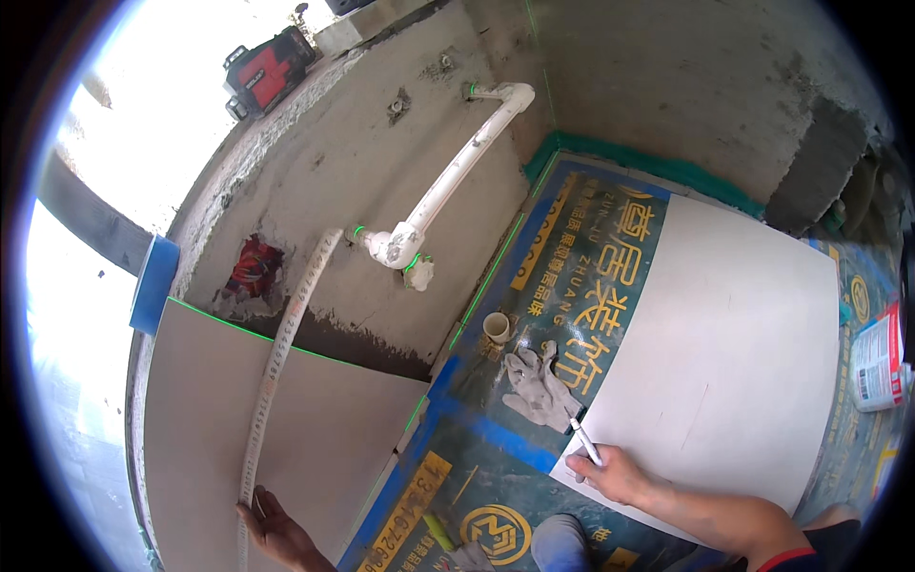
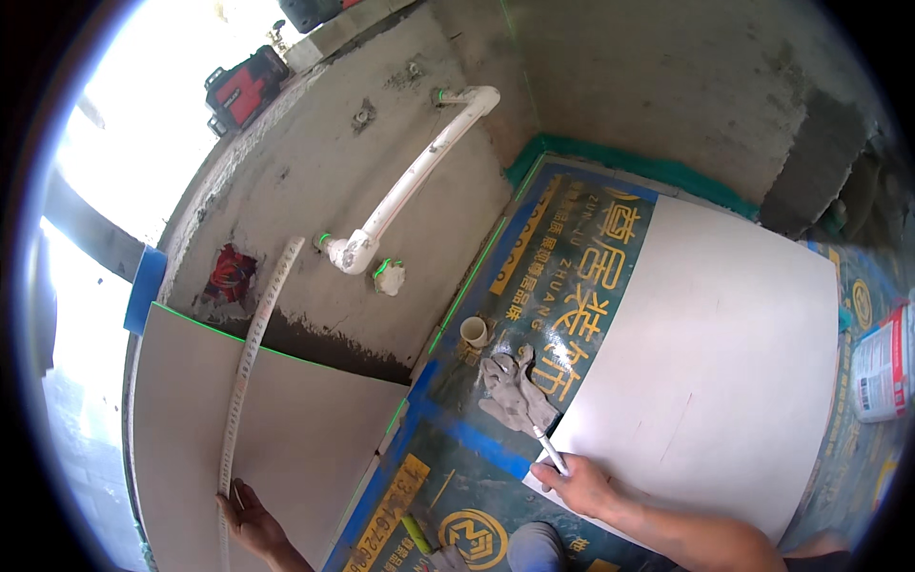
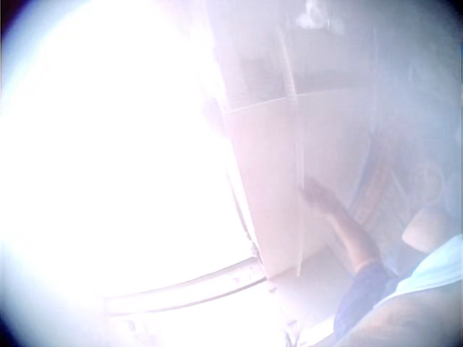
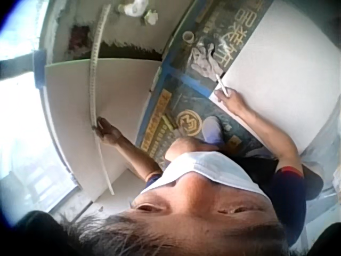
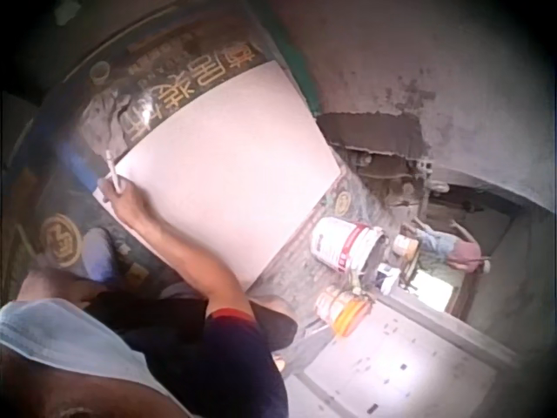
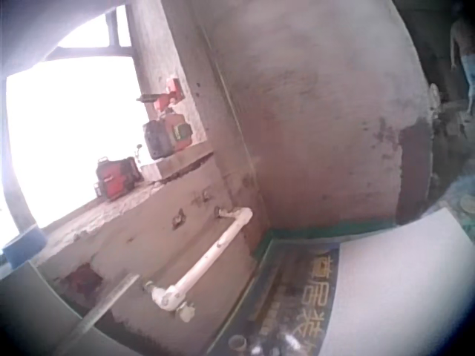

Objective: The person measures the dimensions of a wall using a tape measure and then marks corresponding cutting lines on a ceramic tile using a pen and the tape measure as a straightedge.

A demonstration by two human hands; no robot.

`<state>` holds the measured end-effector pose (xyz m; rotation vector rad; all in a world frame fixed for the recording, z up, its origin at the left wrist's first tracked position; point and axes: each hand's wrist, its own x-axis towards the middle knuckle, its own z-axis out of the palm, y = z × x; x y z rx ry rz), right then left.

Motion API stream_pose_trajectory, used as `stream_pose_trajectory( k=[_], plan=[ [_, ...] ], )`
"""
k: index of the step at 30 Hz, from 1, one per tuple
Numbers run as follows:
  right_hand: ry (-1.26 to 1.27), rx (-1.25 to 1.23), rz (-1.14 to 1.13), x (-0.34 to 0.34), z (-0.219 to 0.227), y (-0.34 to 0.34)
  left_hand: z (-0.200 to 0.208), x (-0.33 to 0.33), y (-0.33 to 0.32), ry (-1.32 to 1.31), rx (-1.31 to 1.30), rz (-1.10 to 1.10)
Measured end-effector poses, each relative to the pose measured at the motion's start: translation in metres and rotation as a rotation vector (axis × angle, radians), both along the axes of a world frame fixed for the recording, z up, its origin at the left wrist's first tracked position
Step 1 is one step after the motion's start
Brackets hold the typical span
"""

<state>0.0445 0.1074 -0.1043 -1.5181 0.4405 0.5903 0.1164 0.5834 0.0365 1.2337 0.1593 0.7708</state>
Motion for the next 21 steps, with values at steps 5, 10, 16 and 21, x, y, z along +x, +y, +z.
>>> stream_pose_trajectory(
  k=[5,10,16,21],
  plan=[
    [-0.091,-0.048,0.035,-0.002,-0.007,0.007,0.004,0.049,-0.070,-0.080,-0.014,-0.040],
    [-0.127,-0.071,0.024,-0.002,-0.003,0.008,0.001,0.124,-0.148,-0.035,-0.105,-0.123],
    [-0.063,-0.069,0.009,-0.004,0.005,-0.003,0.015,0.179,-0.215,0.045,-0.039,-0.172],
    [-0.025,-0.040,-0.030,-0.010,0.003,-0.010,0.021,0.198,-0.239,0.073,0.029,-0.204]
  ],
)
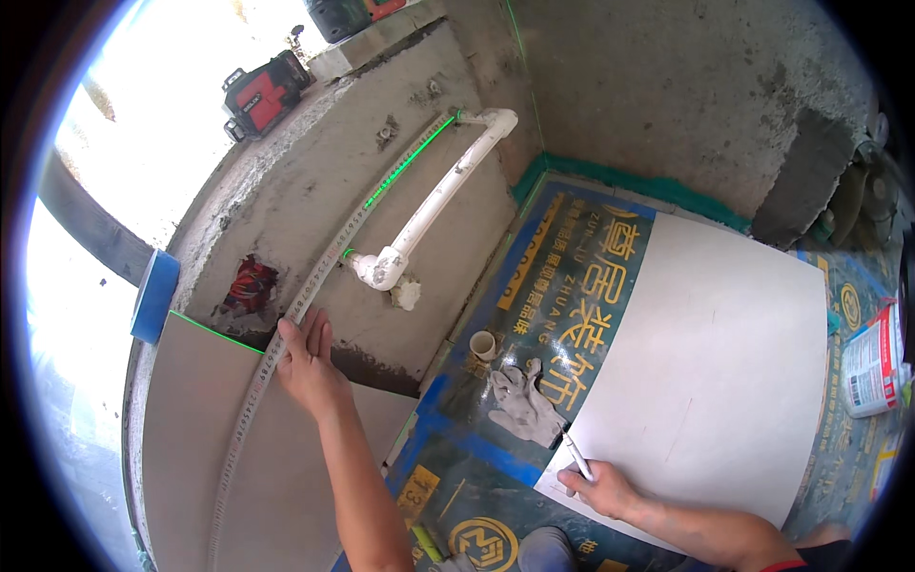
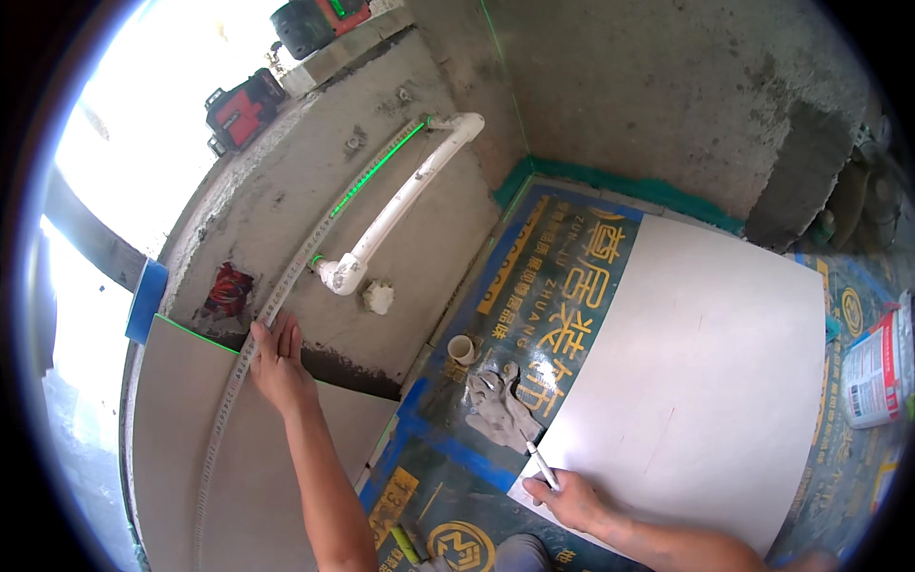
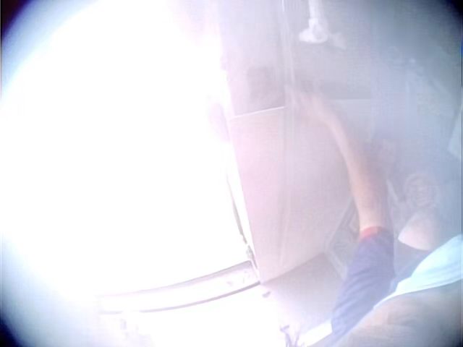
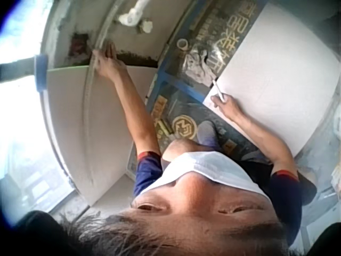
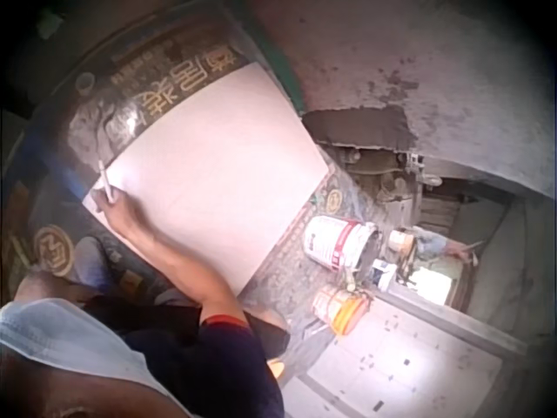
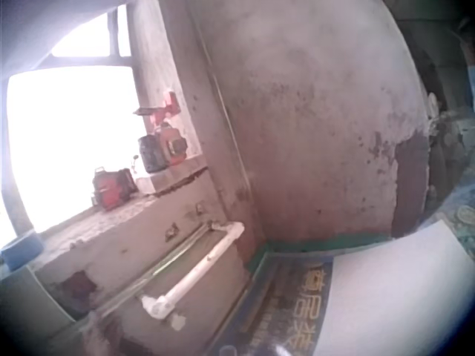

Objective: The person measures the dimensions of a wall using a tape measure and then marks corresponding cutting lines on a ceramic tile using a pen and the tape measure as a straightedge.

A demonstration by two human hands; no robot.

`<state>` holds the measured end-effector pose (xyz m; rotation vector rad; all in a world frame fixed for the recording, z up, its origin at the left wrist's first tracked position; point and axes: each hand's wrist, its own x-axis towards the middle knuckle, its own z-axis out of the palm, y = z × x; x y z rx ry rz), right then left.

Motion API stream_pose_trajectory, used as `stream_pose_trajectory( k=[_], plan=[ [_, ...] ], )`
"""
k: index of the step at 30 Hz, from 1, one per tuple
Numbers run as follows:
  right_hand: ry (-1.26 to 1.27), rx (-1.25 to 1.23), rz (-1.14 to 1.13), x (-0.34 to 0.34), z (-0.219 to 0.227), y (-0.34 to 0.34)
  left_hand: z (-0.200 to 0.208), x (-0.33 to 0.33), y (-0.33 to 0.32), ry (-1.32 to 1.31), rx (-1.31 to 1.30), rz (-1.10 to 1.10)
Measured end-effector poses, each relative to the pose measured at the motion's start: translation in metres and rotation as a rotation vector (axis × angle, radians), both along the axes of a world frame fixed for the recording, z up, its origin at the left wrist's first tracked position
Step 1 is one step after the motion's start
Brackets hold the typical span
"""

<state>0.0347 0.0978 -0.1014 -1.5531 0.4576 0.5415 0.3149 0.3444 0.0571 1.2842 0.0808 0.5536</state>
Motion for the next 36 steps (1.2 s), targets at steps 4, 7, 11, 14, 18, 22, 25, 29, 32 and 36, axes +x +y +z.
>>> stream_pose_trajectory(
  k=[4,7,11,14,18,22,25,29,32,36],
  plan=[
    [-0.009,0.026,-0.033,-0.001,-0.001,-0.001,-0.007,0.014,0.002,-0.004,0.004,0.010],
    [0.024,0.053,-0.059,-0.003,-0.006,-0.004,-0.012,0.017,0.002,-0.028,0.022,0.027],
    [0.035,0.089,-0.096,-0.005,-0.010,-0.007,-0.014,0.018,0.003,-0.040,0.026,0.030],
    [0.066,0.073,-0.084,-0.005,-0.008,-0.010,-0.015,0.017,0.002,-0.034,0.023,0.021],
    [0.059,0.070,-0.091,-0.006,-0.006,-0.014,-0.016,0.016,-0.006,-0.036,0.014,0.022],
    [0.073,0.085,-0.088,-0.004,-0.007,-0.013,-0.021,0.017,-0.001,-0.033,0.007,0.067],
    [0.088,0.042,-0.085,-0.003,-0.015,-0.004,-0.025,0.016,0.011,-0.029,0.025,0.122],
    [0.061,0.160,-0.223,-0.014,-0.040,-0.008,-0.026,0.021,-0.011,-0.033,-0.011,0.174],
    [0.096,0.238,-0.291,-0.011,-0.023,-0.004,-0.025,0.026,-0.022,-0.084,-0.090,0.157],
    [0.086,0.254,-0.236,-0.010,-0.015,0.005,-0.026,0.021,-0.007,-0.036,-0.103,0.161]
  ],
)
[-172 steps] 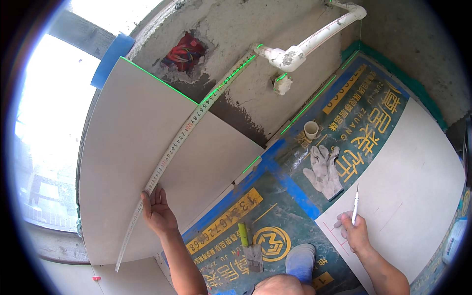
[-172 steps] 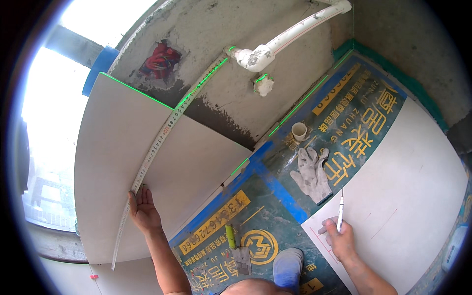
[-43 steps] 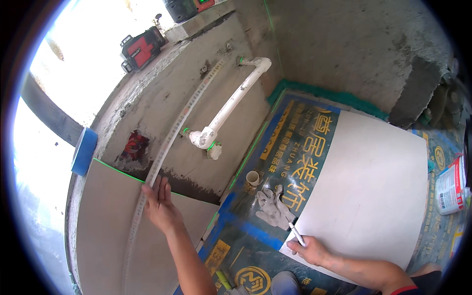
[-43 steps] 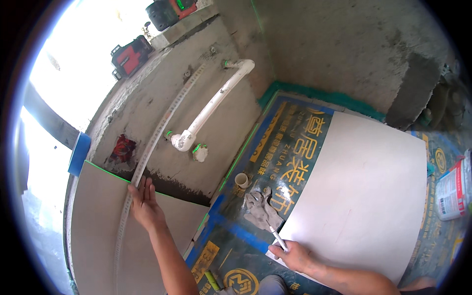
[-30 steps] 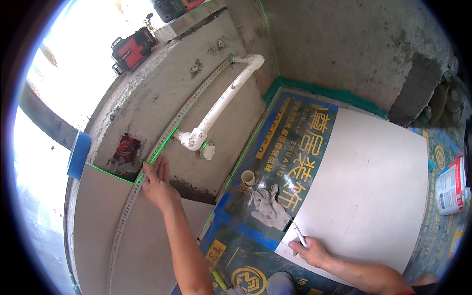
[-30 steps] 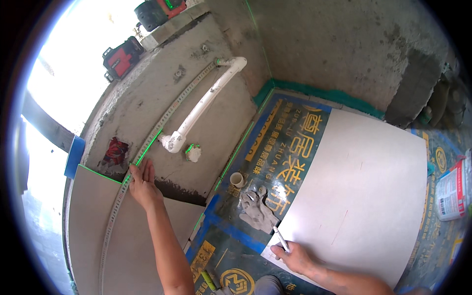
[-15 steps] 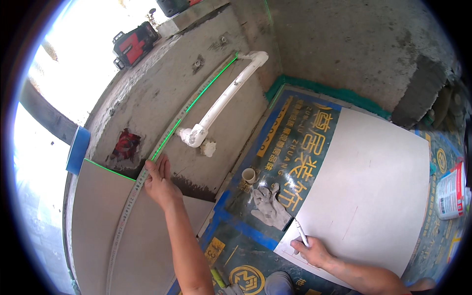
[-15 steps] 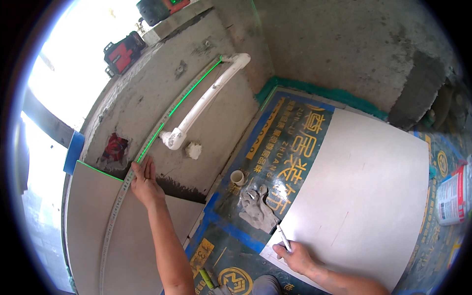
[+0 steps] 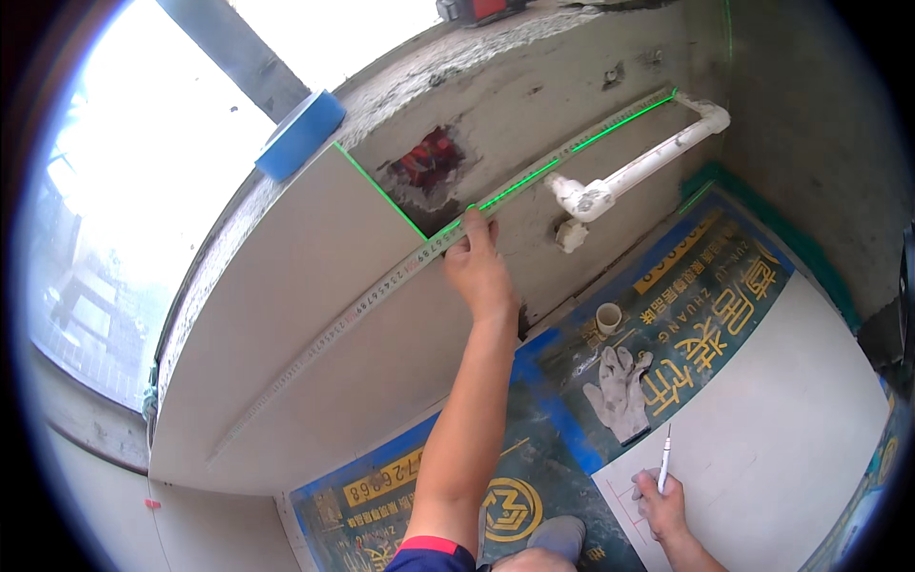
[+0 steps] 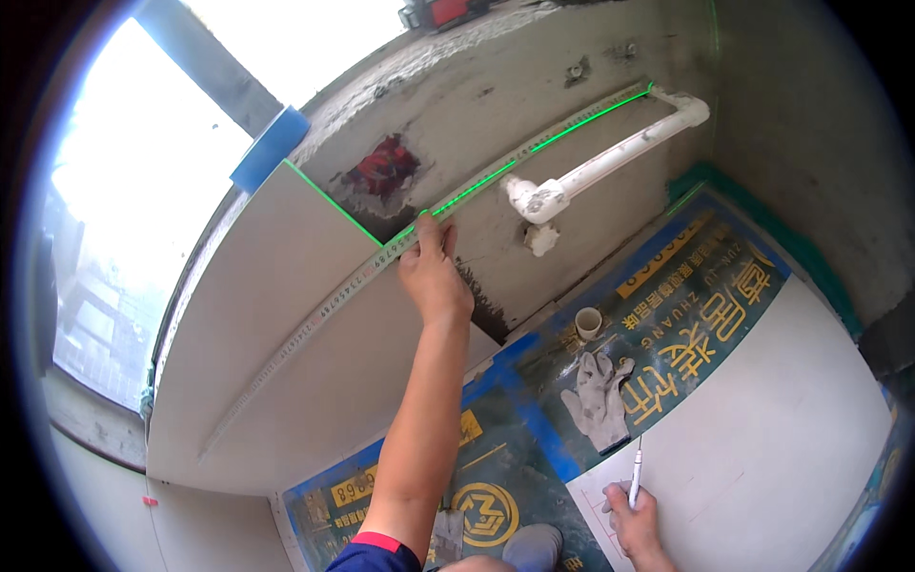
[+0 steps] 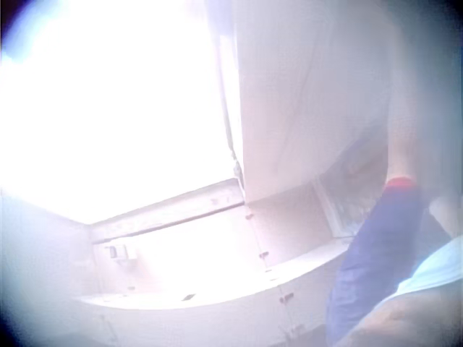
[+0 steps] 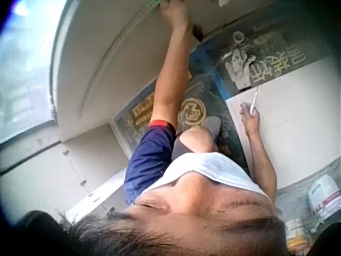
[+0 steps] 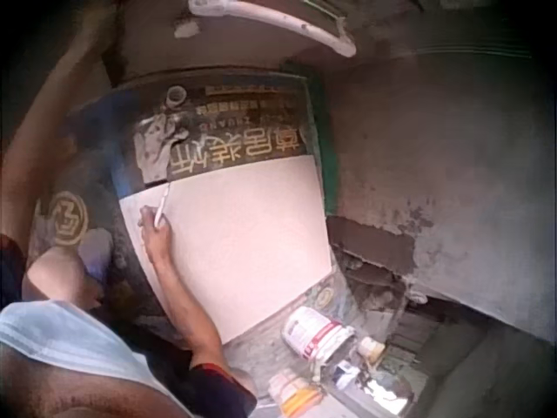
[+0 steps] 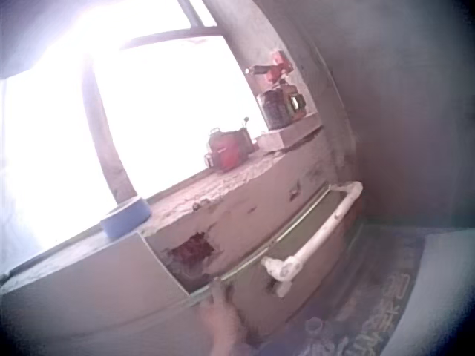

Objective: The person measures the dimensions of a wall using a tape measure and then marks corresponding cutting lines on a ceramic tile using a pen and the tape measure as a straightedge.

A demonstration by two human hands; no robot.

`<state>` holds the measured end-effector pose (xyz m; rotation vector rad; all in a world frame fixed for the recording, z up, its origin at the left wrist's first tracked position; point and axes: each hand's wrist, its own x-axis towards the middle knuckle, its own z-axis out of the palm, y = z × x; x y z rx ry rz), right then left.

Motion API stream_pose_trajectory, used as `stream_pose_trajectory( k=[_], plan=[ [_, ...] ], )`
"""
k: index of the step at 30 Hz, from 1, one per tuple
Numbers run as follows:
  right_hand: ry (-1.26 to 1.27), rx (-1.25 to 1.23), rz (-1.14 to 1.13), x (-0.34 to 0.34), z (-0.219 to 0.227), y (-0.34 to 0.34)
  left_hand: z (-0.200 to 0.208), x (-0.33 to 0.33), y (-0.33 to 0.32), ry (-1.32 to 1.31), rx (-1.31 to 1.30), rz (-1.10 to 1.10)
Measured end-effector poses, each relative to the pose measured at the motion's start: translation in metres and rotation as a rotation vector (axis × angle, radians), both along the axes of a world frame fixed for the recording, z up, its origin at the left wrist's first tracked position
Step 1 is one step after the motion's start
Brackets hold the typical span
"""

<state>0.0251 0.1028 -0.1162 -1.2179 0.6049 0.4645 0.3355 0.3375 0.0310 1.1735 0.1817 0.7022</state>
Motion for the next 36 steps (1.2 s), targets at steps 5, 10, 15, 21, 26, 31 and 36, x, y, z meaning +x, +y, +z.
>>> stream_pose_trajectory(
  k=[5,10,15,21,26,31,36],
  plan=[
    [0.000,-0.026,0.017,0.0007,0.0057,-0.0002,-0.0004,-0.0028,-0.0038,-0.002,0.009,-0.003],
    [0.010,0.001,0.025,-0.0021,0.0002,-0.0013,0.0011,-0.0029,-0.0052,-0.002,0.002,-0.007],
    [0.015,0.016,0.014,-0.0014,0.0054,0.0007,0.0062,-0.0026,-0.0091,0.009,0.002,-0.011],
    [-0.004,0.011,0.017,-0.0026,0.0047,0.0022,0.0025,-0.0009,-0.0044,0.011,0.013,-0.013],
    [-0.001,-0.010,0.022,-0.0026,0.0055,0.0022,0.0020,-0.0007,-0.0034,0.015,0.016,-0.006],
    [-0.016,-0.016,0.021,-0.0044,0.0017,0.0012,0.0020,-0.0005,-0.0042,-0.012,0.006,-0.020],
    [-0.014,-0.024,0.025,-0.0050,0.0024,0.0019,0.0008,0.0000,-0.0041,-0.036,-0.007,-0.020]
  ],
)
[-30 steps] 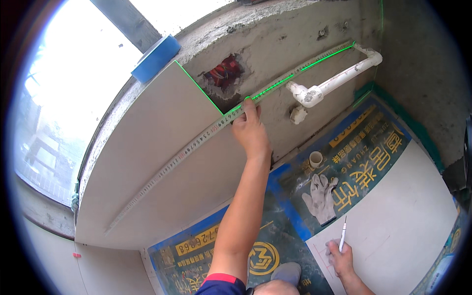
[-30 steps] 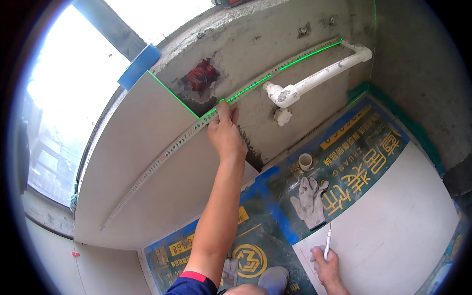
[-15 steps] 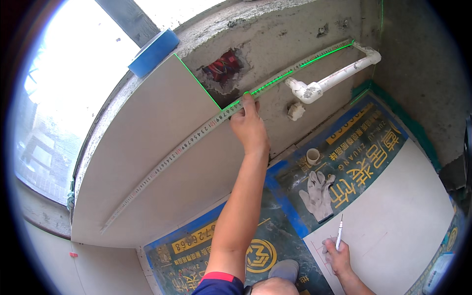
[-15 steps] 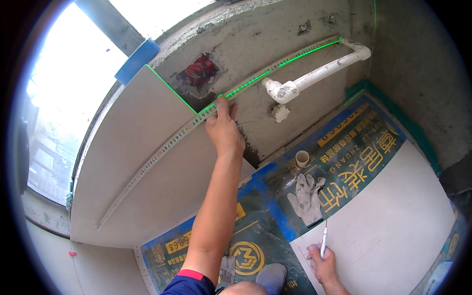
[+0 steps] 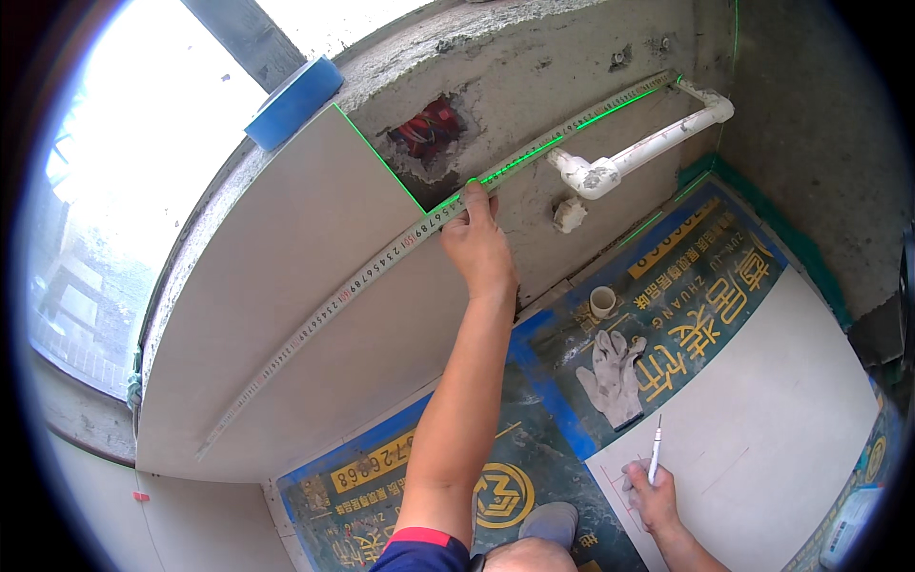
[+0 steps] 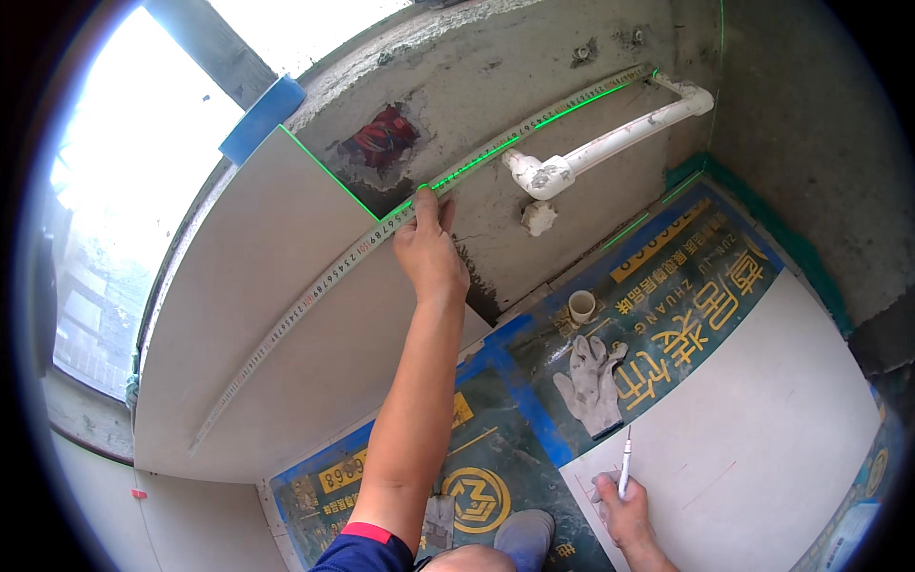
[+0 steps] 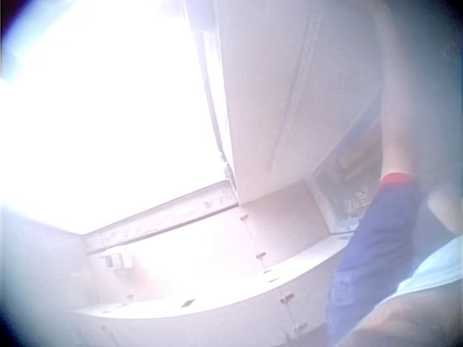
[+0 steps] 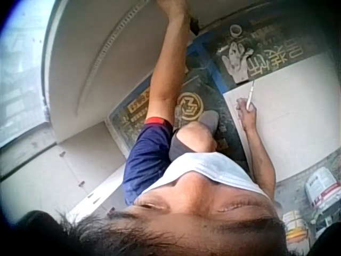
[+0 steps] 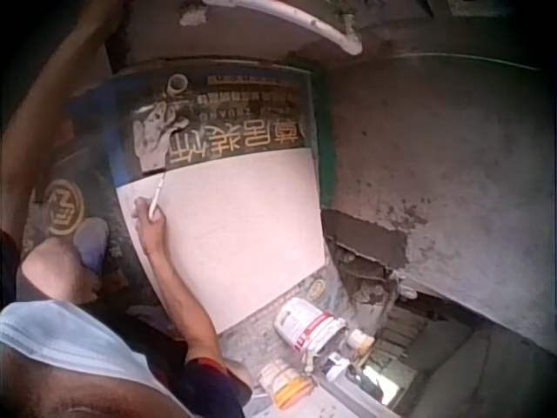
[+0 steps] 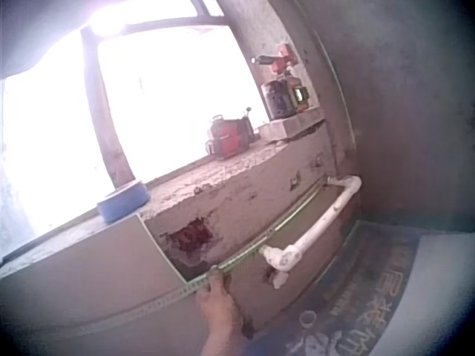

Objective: The person measures the dimensions of a wall using a tape measure and then marks corresponding cutting lines on a ceramic tile using a pen and the tape measure as a straightedge.

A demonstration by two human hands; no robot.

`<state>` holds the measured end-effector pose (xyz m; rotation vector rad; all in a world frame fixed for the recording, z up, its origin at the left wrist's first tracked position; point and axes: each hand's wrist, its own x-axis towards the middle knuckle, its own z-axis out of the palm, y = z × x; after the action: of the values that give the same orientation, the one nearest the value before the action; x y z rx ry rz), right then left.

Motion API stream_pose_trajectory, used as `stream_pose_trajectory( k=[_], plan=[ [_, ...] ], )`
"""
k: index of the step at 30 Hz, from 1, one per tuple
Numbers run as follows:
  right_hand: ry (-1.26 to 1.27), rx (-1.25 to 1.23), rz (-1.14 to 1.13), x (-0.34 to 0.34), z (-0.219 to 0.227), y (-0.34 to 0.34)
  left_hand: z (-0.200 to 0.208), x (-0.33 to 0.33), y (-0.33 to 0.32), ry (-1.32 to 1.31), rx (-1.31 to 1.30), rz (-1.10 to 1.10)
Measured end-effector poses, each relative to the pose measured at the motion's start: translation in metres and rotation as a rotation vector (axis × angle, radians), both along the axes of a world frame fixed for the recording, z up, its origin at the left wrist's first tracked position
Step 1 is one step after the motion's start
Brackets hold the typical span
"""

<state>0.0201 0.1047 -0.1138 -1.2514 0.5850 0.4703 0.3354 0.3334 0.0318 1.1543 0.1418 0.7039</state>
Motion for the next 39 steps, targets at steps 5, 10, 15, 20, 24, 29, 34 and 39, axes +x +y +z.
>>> stream_pose_trajectory(
  k=[5,10,15,20,24,29,34,39],
  plan=[
    [0.006,-0.001,-0.002,-0.001,0.000,0.000,0.001,-0.001,-0.001,0.015,0.002,0.003],
    [0.007,-0.008,0.003,-0.001,-0.001,0.000,0.000,0.000,0.001,0.003,0.007,-0.010],
    [0.002,-0.006,0.000,-0.001,-0.001,0.000,0.001,-0.002,0.002,0.014,0.016,0.004],
    [0.001,-0.020,-0.004,-0.001,-0.002,0.000,0.000,-0.003,0.004,-0.027,0.026,0.024],
    [0.011,-0.046,0.005,-0.002,-0.001,-0.002,0.003,-0.005,0.001,-0.019,0.009,0.005],
    [0.013,-0.004,0.005,-0.002,0.000,-0.005,0.000,-0.005,0.002,0.014,0.026,-0.002],
    [0.023,-0.003,0.003,-0.004,-0.004,0.003,-0.007,-0.002,0.016,-0.064,-0.051,-0.026],
    [0.022,-0.007,-0.008,0.000,-0.002,0.013,-0.004,-0.001,0.023,-0.074,-0.049,-0.043]
  ],
)
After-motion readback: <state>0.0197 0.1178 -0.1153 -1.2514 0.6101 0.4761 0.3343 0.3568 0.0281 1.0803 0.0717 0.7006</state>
